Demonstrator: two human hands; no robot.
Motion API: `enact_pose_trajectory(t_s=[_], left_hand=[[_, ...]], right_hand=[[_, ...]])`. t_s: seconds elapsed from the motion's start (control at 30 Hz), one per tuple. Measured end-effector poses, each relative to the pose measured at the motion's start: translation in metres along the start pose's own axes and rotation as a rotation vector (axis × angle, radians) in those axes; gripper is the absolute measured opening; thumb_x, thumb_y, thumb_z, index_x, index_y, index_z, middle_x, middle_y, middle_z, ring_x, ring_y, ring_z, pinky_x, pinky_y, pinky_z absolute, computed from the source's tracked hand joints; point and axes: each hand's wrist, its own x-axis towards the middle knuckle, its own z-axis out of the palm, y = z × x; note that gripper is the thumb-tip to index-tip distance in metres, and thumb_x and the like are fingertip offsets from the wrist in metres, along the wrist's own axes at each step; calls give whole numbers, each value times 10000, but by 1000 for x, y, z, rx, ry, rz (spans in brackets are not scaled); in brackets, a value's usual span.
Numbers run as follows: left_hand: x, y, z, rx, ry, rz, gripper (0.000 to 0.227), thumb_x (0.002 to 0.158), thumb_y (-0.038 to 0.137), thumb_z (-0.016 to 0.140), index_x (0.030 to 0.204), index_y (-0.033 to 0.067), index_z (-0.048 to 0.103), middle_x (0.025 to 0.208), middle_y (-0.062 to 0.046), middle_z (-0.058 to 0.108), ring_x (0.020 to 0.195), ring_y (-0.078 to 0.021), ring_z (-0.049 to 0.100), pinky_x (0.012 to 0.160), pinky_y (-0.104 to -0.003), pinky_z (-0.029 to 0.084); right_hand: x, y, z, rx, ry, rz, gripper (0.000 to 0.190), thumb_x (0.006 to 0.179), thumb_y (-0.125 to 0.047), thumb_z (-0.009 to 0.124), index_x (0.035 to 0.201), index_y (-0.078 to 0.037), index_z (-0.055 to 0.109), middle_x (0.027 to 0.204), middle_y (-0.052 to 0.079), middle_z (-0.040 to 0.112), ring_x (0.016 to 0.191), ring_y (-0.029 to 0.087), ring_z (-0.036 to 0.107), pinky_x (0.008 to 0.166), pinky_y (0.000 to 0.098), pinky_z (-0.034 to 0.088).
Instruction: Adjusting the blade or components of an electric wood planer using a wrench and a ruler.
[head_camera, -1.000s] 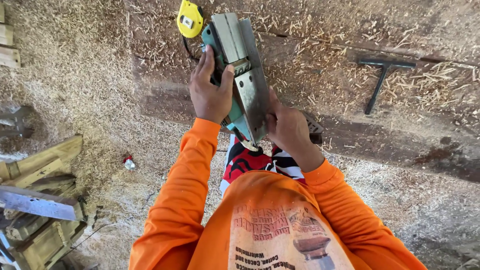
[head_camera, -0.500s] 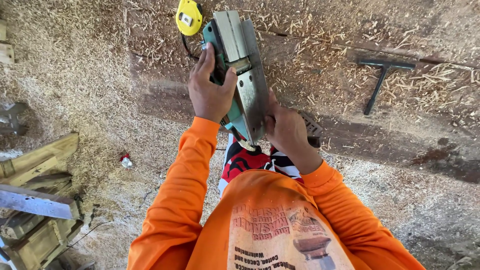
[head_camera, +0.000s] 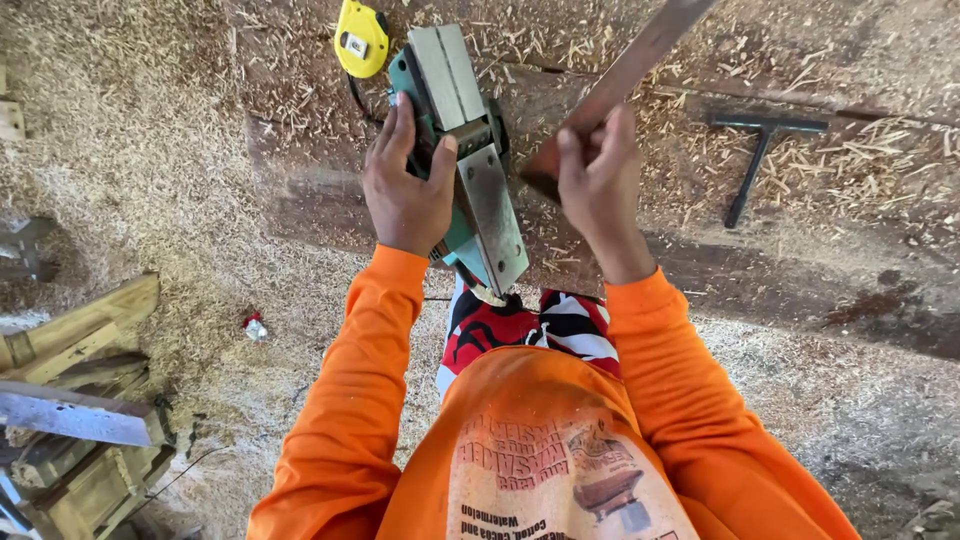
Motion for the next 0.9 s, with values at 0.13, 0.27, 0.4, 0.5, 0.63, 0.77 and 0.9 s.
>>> enact_pose_trajectory(t_s=[0.13, 0.27, 0.4, 0.5, 0.63, 0.77, 0.9], left_hand=[[1, 2, -3, -46, -22, -11, 655, 943, 242, 740, 1487, -55, 529, 1458, -270, 607, 1340, -394, 628, 1145, -451, 484], [4, 5, -5, -89, -27, -9, 655, 966, 243, 734, 1495, -70, 507, 1476, -283, 586, 1375, -386, 613, 1160, -433, 490], [3, 5, -5, -59, -25, -7, 650, 953, 243, 744, 1484, -61, 524, 1464, -282, 602, 1351, -396, 626, 1148, -440, 495], [4, 10, -9, -47, -41, -26, 666, 939, 246, 740, 1483, -69, 519, 1443, -278, 611, 1323, -398, 635, 1128, -450, 489], [2, 5, -5, -51, -30, -11, 653, 950, 254, 740, 1480, -63, 527, 1452, -279, 610, 1330, -403, 630, 1130, -447, 497], [3, 5, -5, -27, -15, 5, 653, 950, 265, 746, 1482, -47, 534, 1446, -278, 614, 1316, -408, 630, 1126, -455, 487], [1, 8, -6, -16, -15, -10, 664, 951, 296, 768, 1474, -42, 539, 1429, -273, 609, 1305, -413, 620, 1119, -460, 476]], right_hand=[[23, 11, 19, 81, 124, -138, 200, 1069, -57, 634, 1132, -22, 447, 930, 130, 693, 741, 147, 713, 609, 284, 634], [31, 14, 35, 211, 190, -202, 190, 1099, -62, 627, 1135, -36, 443, 943, 117, 693, 783, 158, 737, 657, 290, 659], [31, 15, 42, 238, 196, -200, 183, 1104, -60, 617, 1135, -46, 438, 960, 128, 710, 825, 168, 761, 676, 289, 651], [33, 5, 40, 285, 190, -191, 166, 1106, -58, 600, 1153, -45, 441, 973, 137, 720, 829, 166, 779, 680, 294, 640], [33, 5, 40, 262, 198, -203, 194, 1103, -63, 603, 1144, -44, 415, 936, 127, 710, 777, 150, 758, 634, 275, 642], [33, -2, 32, 224, 184, -217, 185, 1106, -64, 599, 1142, -41, 419, 921, 116, 706, 722, 133, 728, 603, 260, 627], [18, -7, 9, -34, -15, -193, 140, 1101, -76, 593, 1142, -40, 464, 848, 105, 691, 636, 156, 671, 514, 274, 571]])
